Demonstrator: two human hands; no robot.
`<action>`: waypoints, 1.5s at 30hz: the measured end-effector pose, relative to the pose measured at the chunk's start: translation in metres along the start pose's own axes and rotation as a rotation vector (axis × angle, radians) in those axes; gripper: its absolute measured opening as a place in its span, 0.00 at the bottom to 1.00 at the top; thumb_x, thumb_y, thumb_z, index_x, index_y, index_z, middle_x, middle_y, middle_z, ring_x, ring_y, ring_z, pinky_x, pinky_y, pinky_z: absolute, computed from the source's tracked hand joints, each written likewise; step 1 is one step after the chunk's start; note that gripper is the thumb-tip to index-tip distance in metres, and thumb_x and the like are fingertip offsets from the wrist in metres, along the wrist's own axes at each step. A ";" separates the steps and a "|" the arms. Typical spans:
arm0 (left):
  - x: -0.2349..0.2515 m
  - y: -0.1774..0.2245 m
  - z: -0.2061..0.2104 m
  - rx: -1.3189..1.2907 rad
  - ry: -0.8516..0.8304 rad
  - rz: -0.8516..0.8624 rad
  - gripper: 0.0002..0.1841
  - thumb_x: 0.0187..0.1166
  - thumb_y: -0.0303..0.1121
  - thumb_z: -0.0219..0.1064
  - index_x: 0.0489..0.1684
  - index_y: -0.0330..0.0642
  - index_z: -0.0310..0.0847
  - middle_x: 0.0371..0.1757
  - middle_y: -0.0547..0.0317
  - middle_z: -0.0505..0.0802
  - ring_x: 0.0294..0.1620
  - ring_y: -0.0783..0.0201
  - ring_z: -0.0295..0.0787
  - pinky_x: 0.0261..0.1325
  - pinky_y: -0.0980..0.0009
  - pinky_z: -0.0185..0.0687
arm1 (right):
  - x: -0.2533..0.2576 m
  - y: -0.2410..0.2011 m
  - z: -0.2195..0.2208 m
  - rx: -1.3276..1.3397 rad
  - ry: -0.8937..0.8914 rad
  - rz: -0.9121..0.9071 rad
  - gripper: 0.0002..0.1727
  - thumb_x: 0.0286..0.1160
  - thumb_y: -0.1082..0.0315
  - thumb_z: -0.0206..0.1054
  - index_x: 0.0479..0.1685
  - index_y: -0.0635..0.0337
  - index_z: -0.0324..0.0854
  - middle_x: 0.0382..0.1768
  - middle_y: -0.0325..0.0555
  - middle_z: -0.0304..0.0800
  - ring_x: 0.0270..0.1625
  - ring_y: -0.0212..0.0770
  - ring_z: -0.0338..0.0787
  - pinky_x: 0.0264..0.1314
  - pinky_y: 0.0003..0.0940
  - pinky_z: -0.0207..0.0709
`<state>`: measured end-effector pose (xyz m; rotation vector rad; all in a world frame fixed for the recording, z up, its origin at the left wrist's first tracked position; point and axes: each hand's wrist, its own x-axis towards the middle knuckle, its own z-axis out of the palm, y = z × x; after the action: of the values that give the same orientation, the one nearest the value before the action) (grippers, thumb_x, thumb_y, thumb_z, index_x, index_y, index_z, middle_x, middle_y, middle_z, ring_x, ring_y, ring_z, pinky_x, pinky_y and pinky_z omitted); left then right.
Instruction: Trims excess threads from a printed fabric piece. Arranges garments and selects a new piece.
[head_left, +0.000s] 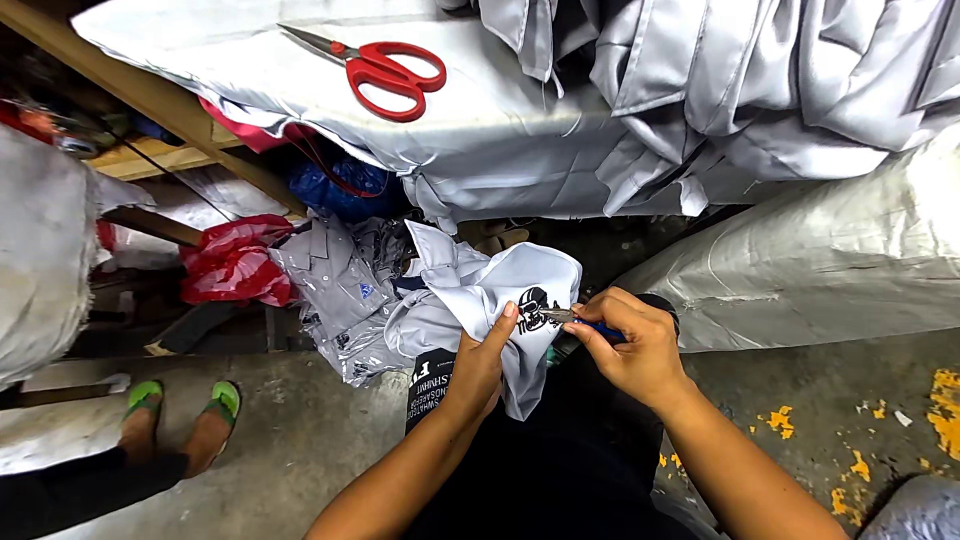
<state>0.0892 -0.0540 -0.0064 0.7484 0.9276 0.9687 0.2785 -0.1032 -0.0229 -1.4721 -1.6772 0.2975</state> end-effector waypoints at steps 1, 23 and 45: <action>0.000 0.001 0.000 -0.002 0.006 -0.009 0.10 0.90 0.26 0.53 0.60 0.39 0.76 0.45 0.59 0.94 0.49 0.69 0.93 0.61 0.67 0.88 | 0.000 0.000 0.000 0.002 -0.010 -0.005 0.13 0.76 0.60 0.72 0.35 0.62 0.90 0.35 0.44 0.91 0.34 0.30 0.87 0.36 0.25 0.80; 0.001 0.006 -0.001 -0.140 0.014 -0.164 0.16 0.95 0.35 0.43 0.61 0.41 0.77 0.45 0.55 0.95 0.49 0.65 0.94 0.59 0.65 0.90 | 0.004 0.000 -0.011 0.119 0.211 0.122 0.14 0.71 0.64 0.76 0.49 0.64 0.90 0.45 0.40 0.87 0.42 0.21 0.82 0.41 0.12 0.75; 0.001 0.004 0.000 0.001 0.026 -0.069 0.12 0.93 0.32 0.49 0.62 0.40 0.76 0.47 0.58 0.94 0.51 0.68 0.93 0.61 0.67 0.89 | 0.005 -0.018 0.002 -0.015 0.126 0.005 0.13 0.69 0.61 0.79 0.45 0.61 0.94 0.44 0.45 0.89 0.46 0.31 0.86 0.47 0.22 0.80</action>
<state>0.0885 -0.0511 -0.0029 0.7015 0.9708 0.9196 0.2647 -0.1027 -0.0098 -1.4758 -1.5787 0.1909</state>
